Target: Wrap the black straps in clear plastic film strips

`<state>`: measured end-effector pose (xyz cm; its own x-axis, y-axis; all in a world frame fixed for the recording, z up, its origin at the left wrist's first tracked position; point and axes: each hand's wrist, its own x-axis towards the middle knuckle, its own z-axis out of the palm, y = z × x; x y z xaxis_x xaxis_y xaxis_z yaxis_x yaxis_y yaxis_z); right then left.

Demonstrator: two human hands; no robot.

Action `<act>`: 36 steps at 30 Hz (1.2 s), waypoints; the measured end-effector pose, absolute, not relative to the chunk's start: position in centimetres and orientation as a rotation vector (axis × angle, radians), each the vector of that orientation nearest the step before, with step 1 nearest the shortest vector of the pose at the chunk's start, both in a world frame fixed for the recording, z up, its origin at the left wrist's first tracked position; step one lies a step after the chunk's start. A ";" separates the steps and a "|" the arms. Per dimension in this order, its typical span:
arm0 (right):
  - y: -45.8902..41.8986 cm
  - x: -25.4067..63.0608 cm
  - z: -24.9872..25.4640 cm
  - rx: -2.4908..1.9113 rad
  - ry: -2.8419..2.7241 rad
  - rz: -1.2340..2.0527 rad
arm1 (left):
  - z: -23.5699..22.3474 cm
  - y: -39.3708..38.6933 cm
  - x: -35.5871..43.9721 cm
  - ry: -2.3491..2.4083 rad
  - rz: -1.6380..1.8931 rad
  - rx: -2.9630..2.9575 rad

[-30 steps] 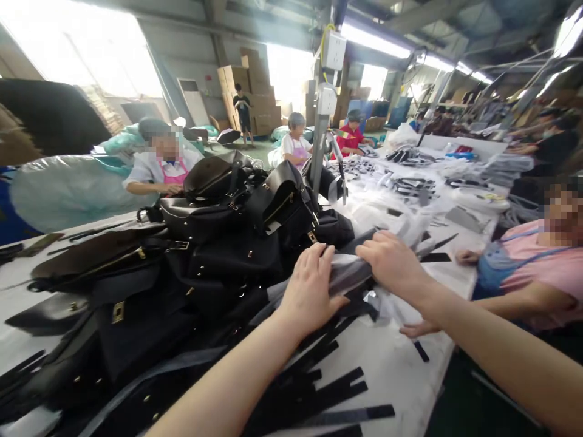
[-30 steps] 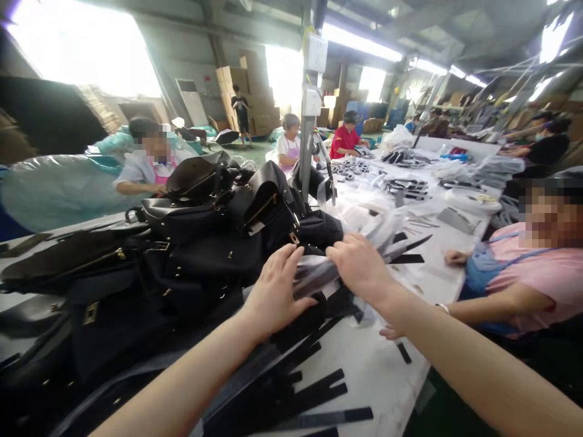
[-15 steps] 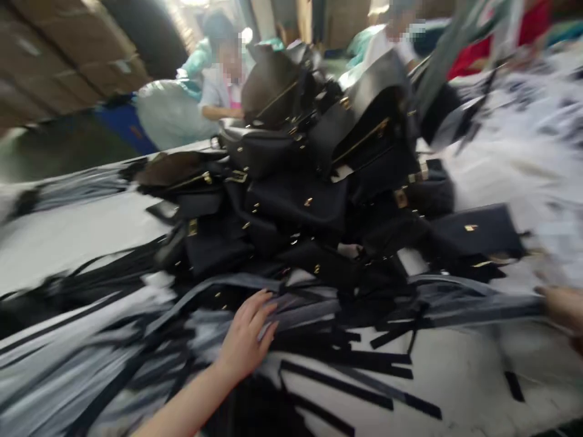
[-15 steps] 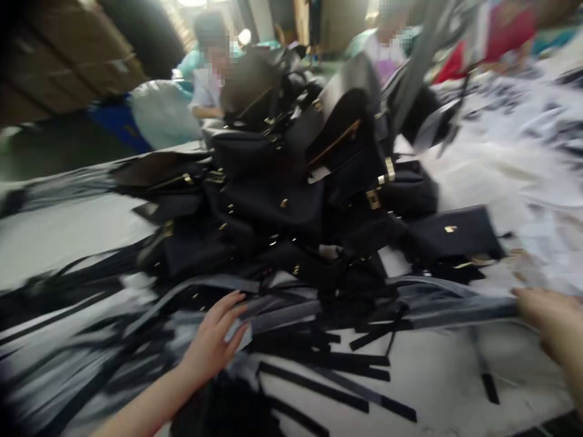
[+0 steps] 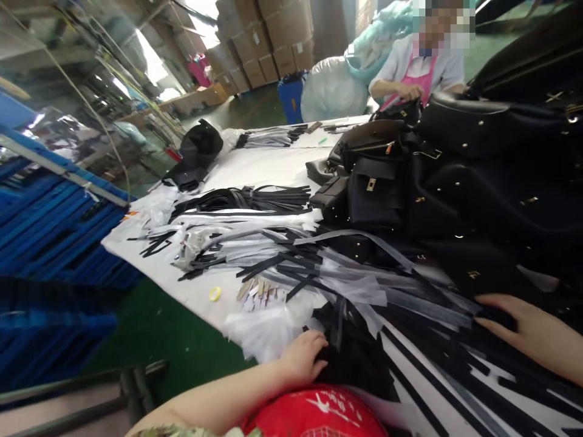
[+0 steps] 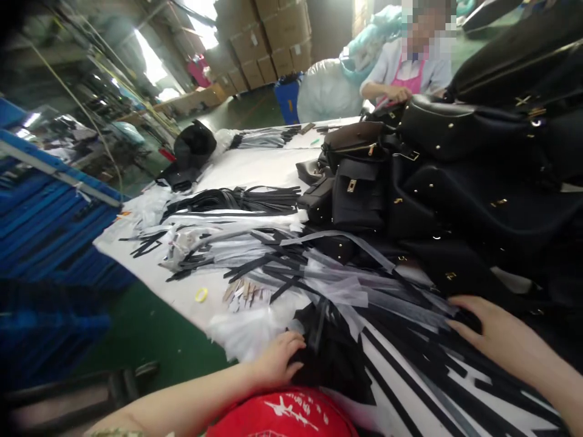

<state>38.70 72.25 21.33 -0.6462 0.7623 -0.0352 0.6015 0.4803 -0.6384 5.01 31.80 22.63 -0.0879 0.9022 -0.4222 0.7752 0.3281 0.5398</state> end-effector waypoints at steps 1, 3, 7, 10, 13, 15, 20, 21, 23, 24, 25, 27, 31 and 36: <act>72.1 35.2 21.2 -1.136 -2.600 0.804 | 22.6 31.0 3.7 1.905 0.241 1.480; 71.7 28.3 20.0 -1.092 -2.697 0.561 | 22.8 29.4 0.5 1.947 0.264 1.481; 70.2 19.0 16.0 -1.289 -2.734 0.306 | 23.2 26.0 -7.1 2.054 0.309 1.484; 68.4 17.4 14.2 -1.375 -2.761 0.200 | 22.8 22.9 -11.8 2.170 0.334 1.462; 66.2 18.0 14.0 -1.422 -2.789 0.105 | 21.7 20.0 -14.6 2.249 0.362 1.408; 65.1 18.5 14.1 -1.471 -2.796 0.047 | 20.9 18.6 -15.4 2.263 0.365 1.392; 64.7 18.8 13.0 -1.478 -2.908 -0.030 | 20.0 19.0 -14.7 2.208 0.331 1.408; 65.0 18.8 12.7 -1.469 -2.938 -0.034 | 20.0 19.7 -14.4 2.196 0.323 1.411; 65.3 19.1 12.3 -1.426 -3.006 -0.026 | 20.2 21.5 -13.9 2.179 0.308 1.422; 65.3 19.4 12.1 -1.380 -3.044 -0.014 | 20.2 22.5 -13.8 2.171 0.299 1.435; 65.2 19.9 12.0 -1.320 -3.081 0.001 | 20.2 23.6 -13.7 2.165 0.289 1.453; 64.2 21.1 11.8 -1.175 -3.139 0.028 | 19.9 26.0 -13.7 2.168 0.267 1.493; 60.6 24.1 11.6 -0.969 -3.202 0.060 | 19.0 32.2 -14.5 2.287 0.270 1.581; 57.9 27.0 11.6 -0.691 -3.236 -0.095 | 17.9 41.8 -15.6 2.242 0.341 1.872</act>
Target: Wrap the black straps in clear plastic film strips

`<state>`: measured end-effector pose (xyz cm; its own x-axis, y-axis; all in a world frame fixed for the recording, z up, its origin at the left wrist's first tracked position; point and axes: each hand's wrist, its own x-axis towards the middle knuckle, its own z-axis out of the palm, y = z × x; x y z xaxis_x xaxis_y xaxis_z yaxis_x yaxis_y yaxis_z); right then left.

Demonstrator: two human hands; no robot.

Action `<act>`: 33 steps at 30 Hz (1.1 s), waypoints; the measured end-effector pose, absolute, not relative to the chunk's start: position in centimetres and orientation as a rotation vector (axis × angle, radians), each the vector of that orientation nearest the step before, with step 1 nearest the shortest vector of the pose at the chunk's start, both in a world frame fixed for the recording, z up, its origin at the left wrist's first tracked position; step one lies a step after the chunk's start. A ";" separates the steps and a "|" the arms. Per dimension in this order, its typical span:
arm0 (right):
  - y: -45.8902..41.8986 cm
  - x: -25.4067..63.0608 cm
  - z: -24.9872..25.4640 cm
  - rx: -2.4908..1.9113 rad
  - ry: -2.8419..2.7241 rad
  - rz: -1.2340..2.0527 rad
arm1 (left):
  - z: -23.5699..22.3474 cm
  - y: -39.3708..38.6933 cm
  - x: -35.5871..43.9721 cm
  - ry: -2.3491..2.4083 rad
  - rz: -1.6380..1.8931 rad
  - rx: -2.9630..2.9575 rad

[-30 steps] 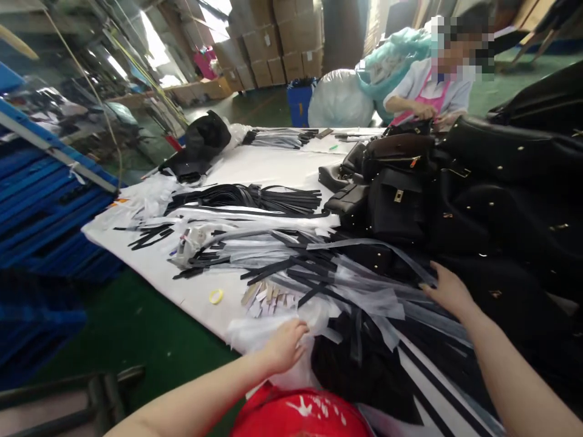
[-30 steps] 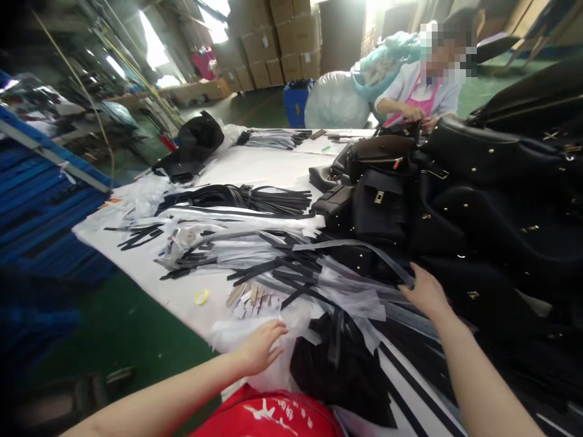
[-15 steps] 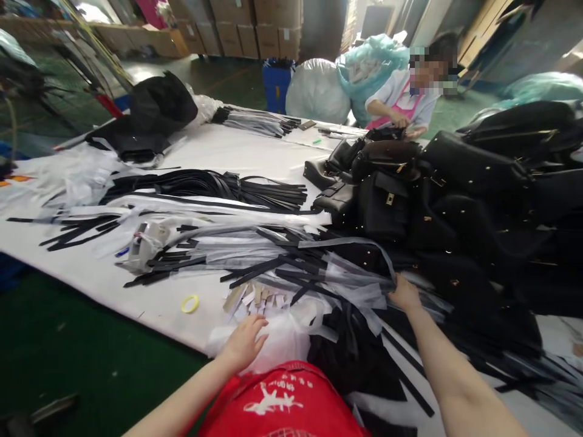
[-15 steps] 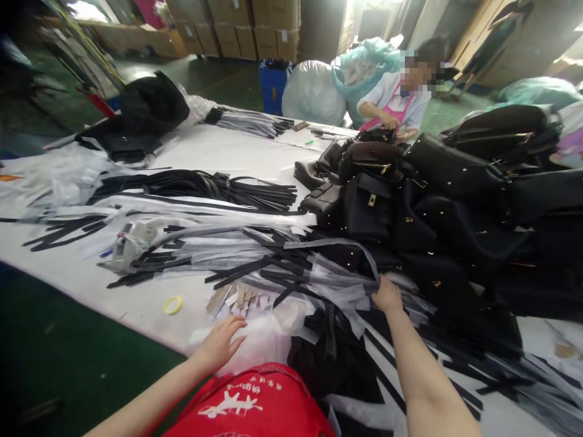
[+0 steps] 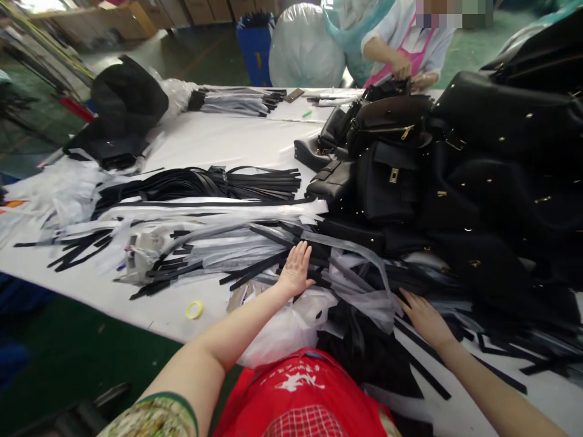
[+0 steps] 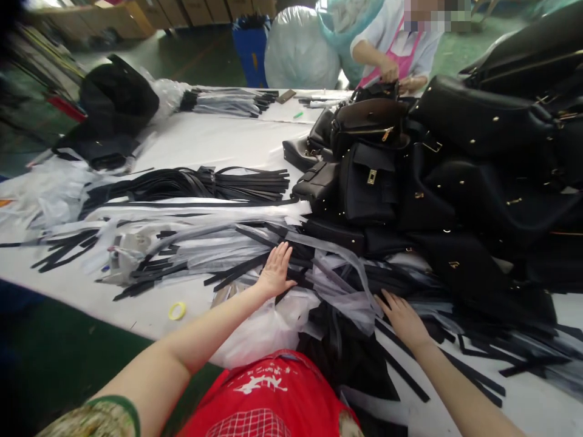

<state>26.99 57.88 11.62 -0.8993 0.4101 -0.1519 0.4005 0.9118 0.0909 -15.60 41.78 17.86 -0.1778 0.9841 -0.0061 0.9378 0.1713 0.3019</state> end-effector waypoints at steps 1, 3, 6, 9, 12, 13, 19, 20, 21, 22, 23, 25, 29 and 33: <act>57.9 27.3 11.7 0.592 2.918 0.100 | 17.7 43.5 -15.7 2.185 0.338 1.944; 58.4 27.8 12.0 0.620 2.915 0.083 | 17.3 46.4 -15.7 2.023 0.306 2.087; 59.3 27.7 12.5 0.822 2.881 0.023 | 16.7 48.4 -15.0 1.723 0.172 2.236; 59.4 26.7 13.2 0.964 2.841 -0.045 | 16.0 47.7 -13.8 1.648 0.053 2.199; 58.0 24.9 13.8 0.966 2.836 -0.206 | 15.2 45.6 -12.6 1.727 0.014 2.097; 57.3 24.3 13.9 0.958 2.837 -0.271 | 15.0 44.9 -12.3 1.743 -0.002 2.073; 53.2 22.6 13.6 0.956 2.797 -0.424 | 14.3 41.4 -11.5 1.791 -0.135 1.931; 52.9 22.6 13.5 0.978 2.798 -0.410 | 14.3 41.2 -11.5 1.799 -0.147 1.914; 52.7 22.7 13.4 0.997 2.802 -0.390 | 14.3 41.1 -11.5 1.809 -0.153 1.900; 52.6 22.7 13.3 1.003 2.812 -0.372 | 14.3 41.1 -11.6 1.825 -0.156 1.886; 52.6 22.7 13.2 0.994 2.823 -0.361 | 14.2 41.3 -11.7 1.844 -0.161 1.869; 52.4 22.7 13.1 0.951 2.846 -0.350 | 14.2 41.7 -11.9 1.887 -0.183 1.820; 51.8 22.8 12.7 0.878 2.889 -0.338 | 14.7 42.5 -12.0 1.929 -0.262 1.718; 51.3 22.9 12.9 0.901 2.931 -0.367 | 16.4 42.4 -11.7 1.896 -0.290 1.702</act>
<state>22.92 51.33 12.86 -0.8284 0.5471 -0.1199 0.5598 0.8016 -0.2100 -11.71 42.41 16.44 -0.0282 0.8401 -0.5417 0.9636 0.1670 0.2088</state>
